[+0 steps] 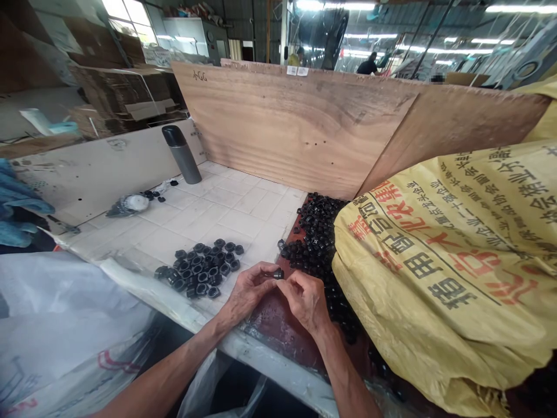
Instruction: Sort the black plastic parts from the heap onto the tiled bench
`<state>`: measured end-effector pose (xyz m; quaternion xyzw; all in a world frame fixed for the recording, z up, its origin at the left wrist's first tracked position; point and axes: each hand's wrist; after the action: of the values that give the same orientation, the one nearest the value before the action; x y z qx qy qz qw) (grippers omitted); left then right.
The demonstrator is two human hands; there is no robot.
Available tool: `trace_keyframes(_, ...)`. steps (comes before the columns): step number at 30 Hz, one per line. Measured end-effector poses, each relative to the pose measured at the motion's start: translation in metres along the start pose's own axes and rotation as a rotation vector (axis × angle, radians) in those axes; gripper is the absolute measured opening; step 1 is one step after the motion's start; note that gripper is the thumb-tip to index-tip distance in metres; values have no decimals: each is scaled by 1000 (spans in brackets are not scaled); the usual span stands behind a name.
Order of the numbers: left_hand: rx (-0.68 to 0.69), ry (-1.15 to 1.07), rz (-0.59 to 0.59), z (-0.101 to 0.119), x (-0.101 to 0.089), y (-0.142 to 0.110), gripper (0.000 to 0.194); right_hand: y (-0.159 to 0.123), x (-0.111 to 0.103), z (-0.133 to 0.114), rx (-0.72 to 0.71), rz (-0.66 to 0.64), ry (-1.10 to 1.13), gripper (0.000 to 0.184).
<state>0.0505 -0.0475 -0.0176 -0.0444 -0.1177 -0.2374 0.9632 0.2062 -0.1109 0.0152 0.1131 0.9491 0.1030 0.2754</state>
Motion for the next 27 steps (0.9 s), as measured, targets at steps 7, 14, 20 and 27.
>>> trace_keyframes(7,2,3,-1,-1,1,0,34,1,-1,4,16,25,30,24)
trace_keyframes(14,138,216,-26,-5,-3,-2,25,-1,13,12,183,-4,202,22)
trace_keyframes(20,469,761,-50,3,-9,-15,26,-3,25,16,360,-142,317,28)
trace_keyframes(27,401,1640,285,24,-46,-18,18,0,16,32,38,227,-266,17)
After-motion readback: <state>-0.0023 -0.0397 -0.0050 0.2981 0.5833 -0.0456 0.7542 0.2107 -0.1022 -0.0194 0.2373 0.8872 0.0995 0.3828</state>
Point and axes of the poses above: each hand's wrist, its own y-axis towards the middle knuckle, its own x-axis out of the palm, z = x × y, and after that the axes turned 4 degrees about y, right-handed
